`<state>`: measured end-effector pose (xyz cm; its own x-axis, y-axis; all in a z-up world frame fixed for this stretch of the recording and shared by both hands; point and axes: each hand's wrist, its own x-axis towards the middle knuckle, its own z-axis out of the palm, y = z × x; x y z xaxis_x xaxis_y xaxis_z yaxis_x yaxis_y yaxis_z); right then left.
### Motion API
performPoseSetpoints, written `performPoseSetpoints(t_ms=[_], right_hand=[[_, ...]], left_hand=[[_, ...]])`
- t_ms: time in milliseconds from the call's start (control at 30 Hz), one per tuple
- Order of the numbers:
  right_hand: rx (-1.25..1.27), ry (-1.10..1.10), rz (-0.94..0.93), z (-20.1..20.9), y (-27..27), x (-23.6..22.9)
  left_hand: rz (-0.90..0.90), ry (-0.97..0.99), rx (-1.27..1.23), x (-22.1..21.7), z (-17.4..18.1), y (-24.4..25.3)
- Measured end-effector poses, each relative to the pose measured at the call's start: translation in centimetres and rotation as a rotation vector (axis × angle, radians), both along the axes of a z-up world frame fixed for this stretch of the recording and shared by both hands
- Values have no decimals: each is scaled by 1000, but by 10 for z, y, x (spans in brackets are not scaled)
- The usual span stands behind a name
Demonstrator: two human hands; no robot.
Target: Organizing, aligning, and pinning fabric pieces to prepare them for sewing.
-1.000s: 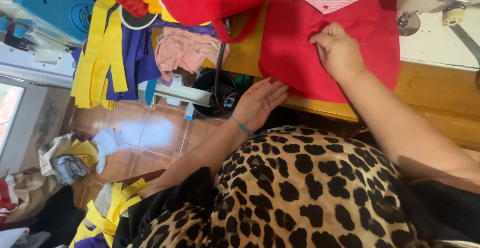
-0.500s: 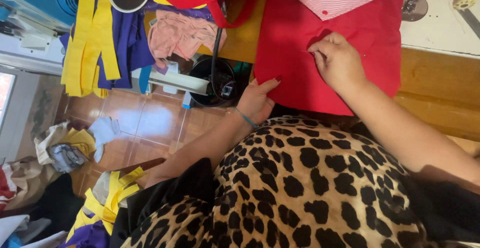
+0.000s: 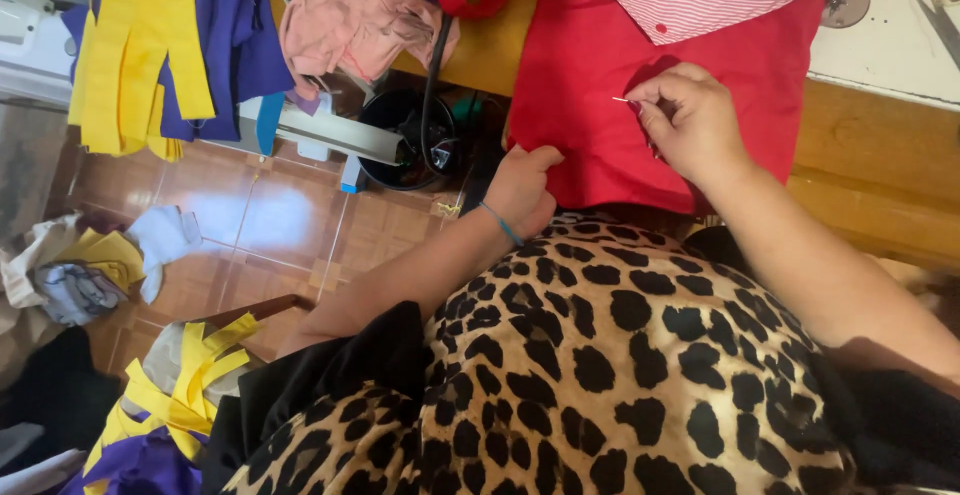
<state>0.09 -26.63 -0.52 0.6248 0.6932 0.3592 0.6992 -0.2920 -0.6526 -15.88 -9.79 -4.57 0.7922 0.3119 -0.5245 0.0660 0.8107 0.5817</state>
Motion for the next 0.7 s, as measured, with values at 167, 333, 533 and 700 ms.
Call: performPoseSetpoints(t_ms=[167, 333, 533, 700], right_hand=[[20, 18, 25, 1, 1, -3], [42, 51, 23, 4, 0, -4], [76, 87, 38, 8, 1, -4], [131, 169, 63, 2, 0, -1]], left_hand=[[18, -94, -92, 24, -71, -5], [37, -82, -112, 17, 39, -17], [53, 13, 31, 28, 54, -16], [14, 77, -3, 29, 42, -12]])
